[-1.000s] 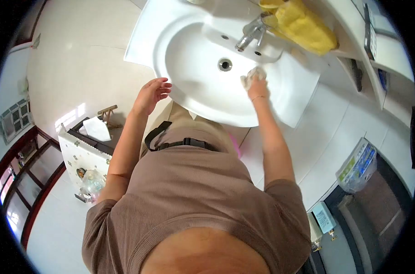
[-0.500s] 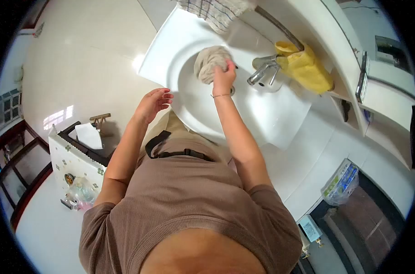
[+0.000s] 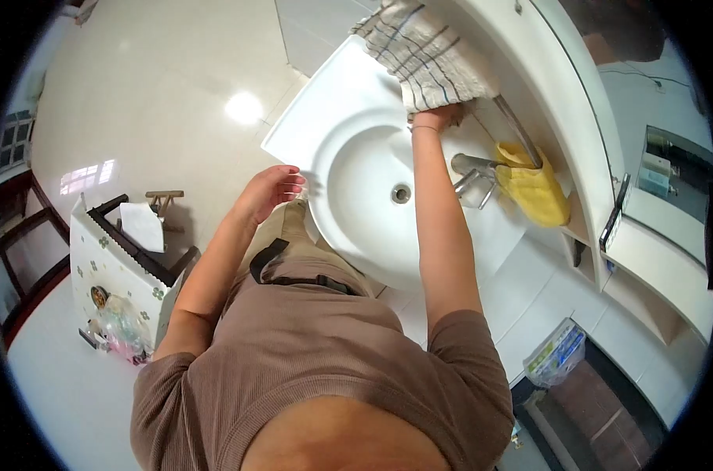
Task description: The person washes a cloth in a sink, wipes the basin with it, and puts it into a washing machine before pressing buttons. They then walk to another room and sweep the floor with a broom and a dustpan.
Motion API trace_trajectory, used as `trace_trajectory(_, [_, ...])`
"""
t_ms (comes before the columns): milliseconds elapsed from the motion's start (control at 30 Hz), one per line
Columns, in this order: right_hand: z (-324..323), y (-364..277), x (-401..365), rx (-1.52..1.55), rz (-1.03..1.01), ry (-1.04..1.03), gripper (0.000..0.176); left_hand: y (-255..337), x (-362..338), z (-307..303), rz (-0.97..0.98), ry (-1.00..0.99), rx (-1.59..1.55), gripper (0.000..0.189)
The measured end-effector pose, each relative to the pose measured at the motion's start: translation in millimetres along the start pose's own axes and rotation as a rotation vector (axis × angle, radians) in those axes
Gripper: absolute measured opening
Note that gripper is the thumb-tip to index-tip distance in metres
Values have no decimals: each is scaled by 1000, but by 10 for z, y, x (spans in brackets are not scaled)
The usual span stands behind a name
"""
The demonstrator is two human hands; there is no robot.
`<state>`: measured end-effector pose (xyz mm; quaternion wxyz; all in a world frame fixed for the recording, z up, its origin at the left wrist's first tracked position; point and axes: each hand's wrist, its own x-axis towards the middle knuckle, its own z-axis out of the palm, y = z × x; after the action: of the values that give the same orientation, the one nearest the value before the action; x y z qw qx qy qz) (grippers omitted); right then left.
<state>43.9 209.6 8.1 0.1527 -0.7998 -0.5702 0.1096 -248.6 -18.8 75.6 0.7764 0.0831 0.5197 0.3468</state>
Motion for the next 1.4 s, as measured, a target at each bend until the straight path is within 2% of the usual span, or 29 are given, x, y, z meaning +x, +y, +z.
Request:
trace_trajectory(33, [511, 223, 146, 277, -245, 240, 45, 9, 5, 1, 1, 6, -3, 26])
trace_trajectory(67, [579, 105, 107, 281, -247, 237, 45, 24, 12, 11, -4, -16, 1, 26])
trace_trajectory(133, [711, -366, -48, -359, -546, 204, 36, 70, 22, 35, -7, -32, 12, 26])
trace_trajectory(200, [136, -1070, -326, 235, -197, -376, 27, 115, -11, 20, 51, -66, -20, 32])
trace_trajectory(233, [222, -1115, -389, 238, -188, -380, 27, 151, -43, 12, 57, -61, -19, 32])
trace_trajectory(333, [445, -1182, -585, 156, -535, -23, 27, 205, -109, 7, 58, -26, -12, 27])
trace_trajectory(533, [248, -880, -1664, 213, -843, -128, 25, 153, -130, -187, 87, -53, -47, 32])
trace_trajectory(600, [85, -707, -2024, 314, -858, -164, 18, 138, -113, -215, 85, -75, -57, 32])
trace_trajectory(700, [66, -310, -2167, 404, -925, -206, 18, 150, -75, -198, 76, -101, -44, 33])
trace_trajectory(767, [131, -106, -1877, 478, -723, -126, 20, 144, -70, -135, 60, -103, -19, 34])
trace_trajectory(800, [66, -81, -1674, 535, -543, 2, 20, 171, -69, -86, 64, -111, 4, 34])
trace_trajectory(833, [-38, -113, -1436, 527, -492, 197, 22, 196, -66, -45, 69, -116, 29, 34])
trace_trajectory(900, [-96, -116, -1023, 318, -241, 333, 31, 213, -51, 40, 78, -132, 50, 34])
trace_trajectory(933, [2, -103, -906, 325, -229, 338, 31, 205, -58, 86, 84, -147, 58, 33])
trace_trajectory(1000, [207, -103, -793, 378, -204, 109, 36, 193, -77, 179, 74, -150, 80, 33])
trace_trajectory(1100, [436, -247, -1112, 338, -309, 76, 37, 149, -77, 246, 64, -169, 76, 32])
trace_trajectory(1133, [414, -325, -1289, 470, -463, 124, 33, 106, -86, 258, 59, -184, 52, 31])
trace_trajectory(1267, [74, -490, -2097, 325, -632, -296, 30, 2, -151, 285, 62, -146, 70, 30])
trace_trajectory(1300, [-13, -462, -2236, 299, -695, -347, 23, -25, -148, 276, 72, -153, 58, 31])
trace_trajectory(1367, [83, -307, -2528, 375, -666, -512, 22, -57, -178, 302, 83, -164, 50, 33])
trace_trajectory(1400, [-8, -224, -2597, 378, -664, -504, 22, -67, -200, 326, 89, -140, 65, 32])
